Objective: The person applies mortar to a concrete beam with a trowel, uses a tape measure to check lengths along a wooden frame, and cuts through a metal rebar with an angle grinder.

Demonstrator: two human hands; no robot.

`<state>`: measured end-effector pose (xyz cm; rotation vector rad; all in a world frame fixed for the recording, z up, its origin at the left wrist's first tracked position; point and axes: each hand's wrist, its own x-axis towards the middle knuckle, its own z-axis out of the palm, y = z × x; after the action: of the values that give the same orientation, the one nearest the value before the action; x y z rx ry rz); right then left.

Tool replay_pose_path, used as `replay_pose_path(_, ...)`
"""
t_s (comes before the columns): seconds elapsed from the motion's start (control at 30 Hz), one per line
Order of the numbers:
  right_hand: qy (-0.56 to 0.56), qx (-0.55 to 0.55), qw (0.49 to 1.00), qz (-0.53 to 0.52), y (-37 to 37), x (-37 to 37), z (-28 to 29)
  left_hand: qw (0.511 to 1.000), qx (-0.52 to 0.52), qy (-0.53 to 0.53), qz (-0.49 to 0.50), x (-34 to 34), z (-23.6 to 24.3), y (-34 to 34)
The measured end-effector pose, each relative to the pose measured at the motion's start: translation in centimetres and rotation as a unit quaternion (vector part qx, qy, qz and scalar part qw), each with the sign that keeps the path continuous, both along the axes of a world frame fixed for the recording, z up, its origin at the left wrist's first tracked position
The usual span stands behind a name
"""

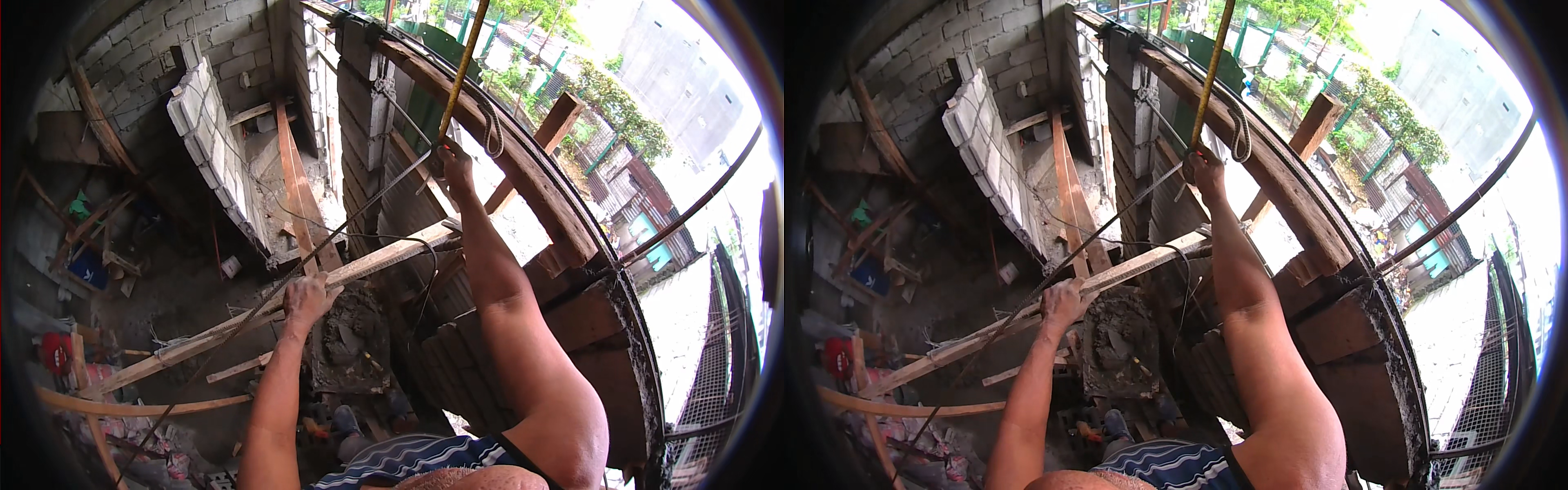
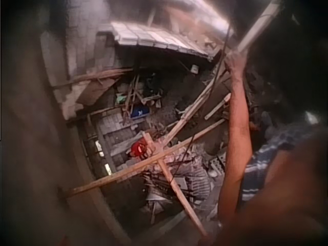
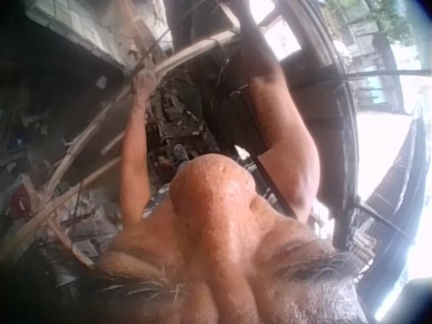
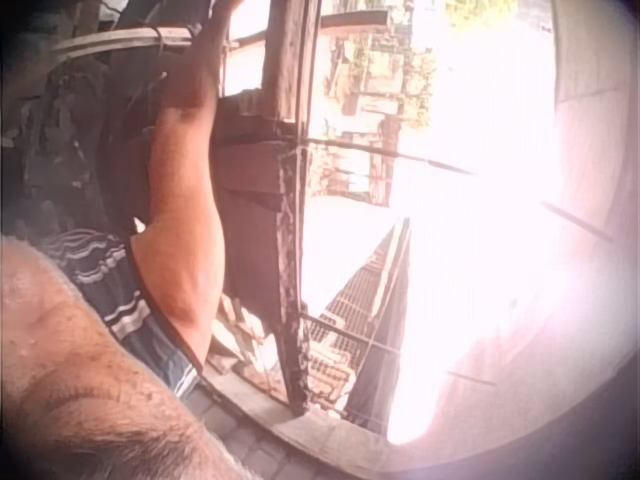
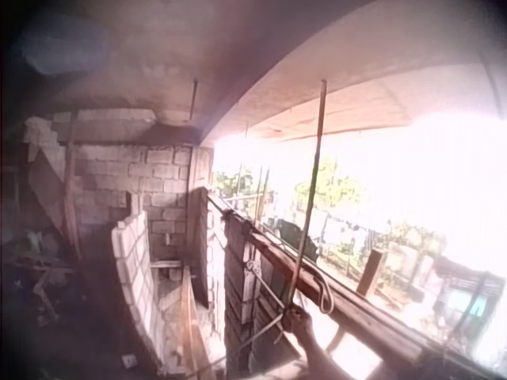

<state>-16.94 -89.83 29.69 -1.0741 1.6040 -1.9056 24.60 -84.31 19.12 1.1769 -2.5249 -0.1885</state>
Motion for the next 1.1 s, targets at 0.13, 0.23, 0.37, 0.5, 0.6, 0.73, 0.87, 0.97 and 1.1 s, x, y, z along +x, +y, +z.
replay_pose_path(0.13, -0.018, -0.005, 1.000, 0.008, 0.4, -0.1, 0.5, 1.000, -0.001, 0.005, 0.001, 0.0, -0.2, 0.0)
replay_pose_path(0.23, -0.021, -0.013, 0.999, 0.032, 1.1, 0.4, 1.1, 1.000, -0.012, 0.005, 0.005, 0.2, -0.2, 0.0)
replay_pose_path(0.37, -0.008, -0.004, 1.000, 0.006, 0.9, 0.2, 1.2, 1.000, -0.019, 0.008, 0.002, 0.0, -0.2, 0.0)
replay_pose_path(0.5, -0.014, -0.008, 1.000, 0.001, 0.8, 0.4, 1.1, 0.999, -0.026, 0.024, 0.002, 0.0, -0.3, 0.0)
replay_pose_path(0.6, -0.007, -0.003, 1.000, 0.000, 0.8, 0.3, 1.1, 0.999, -0.022, 0.027, 0.005, 0.0, 0.0, 0.2)
replay_pose_path(0.73, 0.009, 0.006, 1.000, -0.014, 0.5, 0.5, 1.0, 1.000, 0.017, 0.000, 0.022, 0.1, 0.0, 0.1)
replay_pose_path(0.87, 0.001, 0.000, 1.000, -0.002, 0.1, -0.3, 0.6, 0.999, 0.024, 0.010, 0.019, 0.0, -0.1, 0.1)
replay_pose_path(0.97, -0.034, -0.024, 0.999, 0.011, 0.0, -0.2, 0.5, 1.000, 0.011, 0.022, 0.017, 0.1, 0.1, 0.2)
replay_pose_path(1.1, -0.020, -0.008, 1.000, -0.002, 0.2, 0.1, 0.8, 0.999, 0.008, 0.035, 0.009, 0.2, 0.5, 0.3)
